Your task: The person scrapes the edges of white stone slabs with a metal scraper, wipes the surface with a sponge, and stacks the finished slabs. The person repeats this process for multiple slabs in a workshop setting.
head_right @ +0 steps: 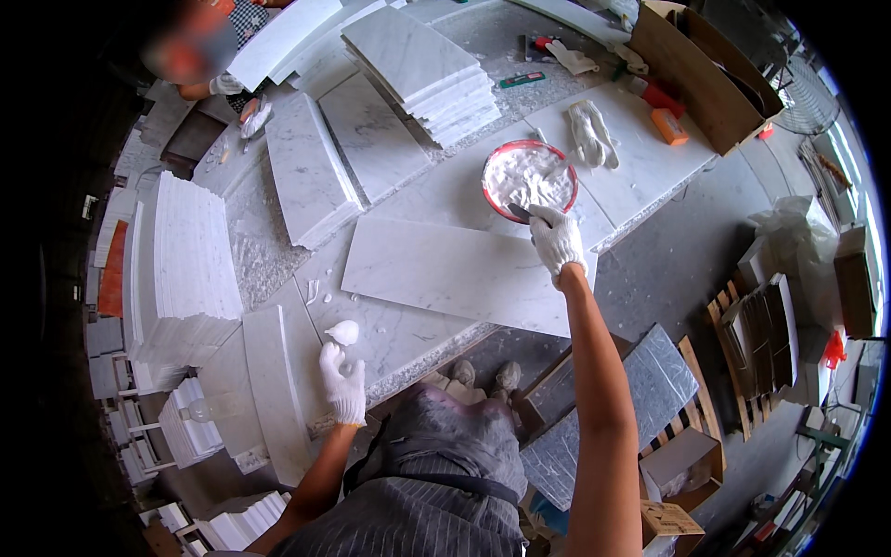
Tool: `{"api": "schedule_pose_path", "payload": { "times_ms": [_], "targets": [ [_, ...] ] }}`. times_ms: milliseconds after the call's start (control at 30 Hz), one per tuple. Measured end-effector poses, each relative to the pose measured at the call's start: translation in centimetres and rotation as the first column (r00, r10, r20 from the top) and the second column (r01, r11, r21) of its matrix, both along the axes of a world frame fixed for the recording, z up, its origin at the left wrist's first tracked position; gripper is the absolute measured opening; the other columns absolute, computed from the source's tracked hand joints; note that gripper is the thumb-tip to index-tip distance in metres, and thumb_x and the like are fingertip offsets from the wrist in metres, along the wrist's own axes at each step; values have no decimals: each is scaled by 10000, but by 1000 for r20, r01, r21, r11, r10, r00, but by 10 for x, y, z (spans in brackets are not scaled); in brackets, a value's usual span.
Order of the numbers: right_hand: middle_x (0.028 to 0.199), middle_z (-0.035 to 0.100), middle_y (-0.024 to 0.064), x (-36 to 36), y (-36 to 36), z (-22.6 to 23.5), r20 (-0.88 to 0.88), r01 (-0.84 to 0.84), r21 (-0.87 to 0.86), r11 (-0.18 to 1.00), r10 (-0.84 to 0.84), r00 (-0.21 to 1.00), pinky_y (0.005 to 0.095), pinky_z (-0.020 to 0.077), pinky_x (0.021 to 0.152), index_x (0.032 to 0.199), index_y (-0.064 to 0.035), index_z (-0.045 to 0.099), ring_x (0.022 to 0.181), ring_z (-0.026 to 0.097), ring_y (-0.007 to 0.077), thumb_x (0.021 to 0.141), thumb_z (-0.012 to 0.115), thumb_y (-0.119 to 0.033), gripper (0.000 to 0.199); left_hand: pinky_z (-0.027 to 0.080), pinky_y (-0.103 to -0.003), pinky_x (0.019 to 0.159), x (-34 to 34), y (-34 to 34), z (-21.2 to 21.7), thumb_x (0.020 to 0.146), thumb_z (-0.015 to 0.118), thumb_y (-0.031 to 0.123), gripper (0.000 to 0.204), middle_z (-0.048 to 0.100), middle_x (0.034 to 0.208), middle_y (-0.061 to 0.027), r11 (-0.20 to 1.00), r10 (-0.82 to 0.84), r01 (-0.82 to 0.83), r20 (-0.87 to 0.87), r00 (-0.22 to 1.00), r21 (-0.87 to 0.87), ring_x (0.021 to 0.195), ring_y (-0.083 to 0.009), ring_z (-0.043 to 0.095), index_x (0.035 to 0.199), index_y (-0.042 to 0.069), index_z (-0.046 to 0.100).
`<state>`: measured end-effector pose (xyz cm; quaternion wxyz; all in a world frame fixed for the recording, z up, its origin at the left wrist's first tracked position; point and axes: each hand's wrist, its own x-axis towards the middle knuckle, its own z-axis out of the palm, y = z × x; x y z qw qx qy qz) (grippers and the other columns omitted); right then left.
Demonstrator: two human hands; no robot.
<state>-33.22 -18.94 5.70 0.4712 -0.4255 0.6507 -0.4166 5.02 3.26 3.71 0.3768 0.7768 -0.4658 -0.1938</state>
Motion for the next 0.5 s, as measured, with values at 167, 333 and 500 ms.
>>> {"api": "schedule_pose_path", "payload": {
  "times_ms": [167, 333, 500],
  "targets": [
    [738, 581, -13, -1, 27, 29, 127, 6, 13, 1000, -8, 992, 229, 427, 547, 1210, -16, 653, 618, 511, 61, 921, 574, -143, 325, 474, -385, 912, -3, 38, 5, 819, 652, -6, 461, 571, 1159, -155, 994, -90, 102, 241, 966, -38, 1065, -276, 583, 1252, 10, 493],
    [810, 599, -5, -8, 100, 42, 150, -22, 27, 999, 17, 989, 217, 447, 558, 1246, -10, 635, 645, 528, 57, 938, 583, -145, 340, 512, -405, 807, -43, 27, 33, 827, 660, 50, 241, 644, 1017, -141, 937, -348, 345, 222, 911, 53, 903, -324, 630, 1067, 49, 640],
    [771, 607, -5, -12, 178, 30, 73, 51, 124, 991, -61, 996, 230, 441, 564, 1236, -28, 646, 616, 521, 60, 936, 582, -103, 316, 474, -426, 905, -92, -16, 38, 802, 684, 119, 310, 635, 1129, -82, 774, -595, 633, 348, 724, 7, 1034, -292, 603, 1109, 105, 650]
  ]
}}
